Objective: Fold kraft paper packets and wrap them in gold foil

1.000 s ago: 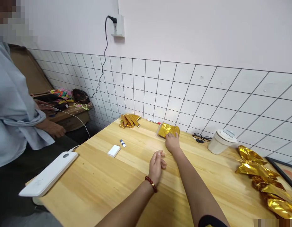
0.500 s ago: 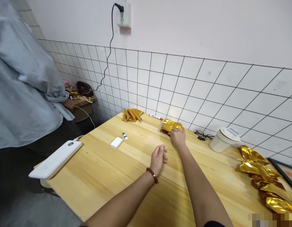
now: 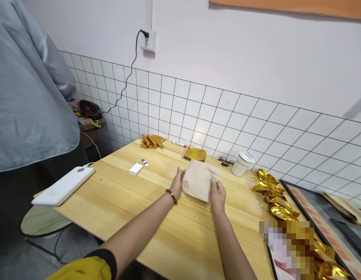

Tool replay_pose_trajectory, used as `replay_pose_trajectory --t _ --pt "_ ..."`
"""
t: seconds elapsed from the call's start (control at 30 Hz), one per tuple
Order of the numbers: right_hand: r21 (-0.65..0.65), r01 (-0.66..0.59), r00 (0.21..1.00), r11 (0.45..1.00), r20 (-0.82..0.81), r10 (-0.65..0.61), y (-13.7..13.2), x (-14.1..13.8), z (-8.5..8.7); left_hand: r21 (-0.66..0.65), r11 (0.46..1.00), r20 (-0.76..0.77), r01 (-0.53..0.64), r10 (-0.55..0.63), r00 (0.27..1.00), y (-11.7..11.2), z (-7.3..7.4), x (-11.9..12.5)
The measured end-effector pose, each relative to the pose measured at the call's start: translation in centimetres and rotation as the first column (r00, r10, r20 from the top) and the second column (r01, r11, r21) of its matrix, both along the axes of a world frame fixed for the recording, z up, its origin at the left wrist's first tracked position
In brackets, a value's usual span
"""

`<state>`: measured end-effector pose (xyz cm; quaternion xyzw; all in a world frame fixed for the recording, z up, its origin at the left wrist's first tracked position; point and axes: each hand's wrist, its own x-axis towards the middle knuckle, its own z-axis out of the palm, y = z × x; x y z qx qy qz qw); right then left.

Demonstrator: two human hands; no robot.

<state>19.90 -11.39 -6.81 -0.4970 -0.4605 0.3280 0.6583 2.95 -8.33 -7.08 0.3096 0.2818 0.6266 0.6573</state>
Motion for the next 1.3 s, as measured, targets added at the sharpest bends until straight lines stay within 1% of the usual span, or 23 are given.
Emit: replay_pose_trajectory --t 0.07,0.1,0.2,0.3,0.37,0.4,0.5,0.57,0.67,0.7,0.77,0.87,0.97,1.13,1.3 --pt "-0.042 -0.06 0.998 0.997 0.01 0.061 -0.6 0.4 -1.4 -0.002 0.994 0.018 0.109 -0.109 0.994 -0.5 0.2 -0.5" --pt "-0.059 -0.071 0.997 0.996 0.025 0.073 -0.8 0.6 -1.9 0.007 0.992 0.001 0.127 -0.127 0.992 -0.8 0.3 -0.6" --pt "-0.089 -0.062 0.995 0.994 0.069 0.068 -1.1 1.0 -2.6 0.007 0.994 -0.115 0.109 -0.108 0.988 -1.1 0.2 -0.8" --pt "-0.092 -0.079 0.997 0.993 -0.002 0.08 -1.5 1.0 -2.2 -0.025 0.994 -0.222 0.107 -0.11 0.969 -0.9 0.2 -1.3" --pt "-0.118 -0.12 0.992 0.986 -0.062 0.113 -1.9 0.7 -1.8 -0.014 0.993 -0.278 0.114 -0.114 0.954 -0.8 0.2 -2.1" --pt "-0.139 -0.144 0.989 0.98 -0.065 0.136 -2.0 0.5 -1.7 -0.002 0.993 -0.294 0.114 -0.109 0.95 -0.8 0.2 -2.6" --pt "-0.178 -0.197 0.979 0.964 0.01 0.202 -2.3 0.2 -1.5 0.029 0.994 -0.283 0.101 -0.089 0.955 -0.9 0.1 -4.2" --pt "-0.151 -0.179 0.981 0.972 0.044 0.187 -2.3 0.3 -1.5 0.037 0.998 -0.268 0.056 -0.045 0.962 -1.0 0.0 -5.1" --pt "-0.112 -0.131 0.99 0.985 0.034 0.136 -2.1 0.5 -1.7 0.034 0.998 -0.214 -0.051 0.057 0.975 -1.0 -0.2 -5.8" --pt "-0.116 -0.135 0.989 0.984 0.041 0.14 -2.1 0.6 -1.7 0.029 0.997 -0.193 -0.078 0.082 0.978 -1.0 -0.2 -5.9" --pt "-0.129 -0.161 0.98 0.978 0.097 0.174 -2.1 0.7 -1.8 0.021 0.996 -0.171 -0.091 0.093 0.981 -1.0 -0.1 -5.9" --pt "-0.143 -0.238 0.941 0.961 0.209 0.264 -2.3 0.5 -1.9 0.026 0.997 -0.183 -0.067 0.07 0.981 -1.0 0.1 -5.8" --pt "-0.166 -0.285 0.914 0.944 0.251 0.32 -2.7 0.0 -1.7 0.029 0.998 -0.194 -0.049 0.054 0.98 -1.2 0.2 -5.8" --pt "-0.177 -0.266 0.928 0.948 0.217 0.301 -3.1 -0.2 -1.3 0.024 0.999 -0.234 -0.046 0.05 0.971 -1.3 0.0 -5.8" --pt "-0.123 -0.355 0.92 0.927 0.133 0.37 -3.2 0.4 -1.1 0.023 0.998 -0.27 -0.063 0.066 0.961 -1.0 -0.3 -5.7"
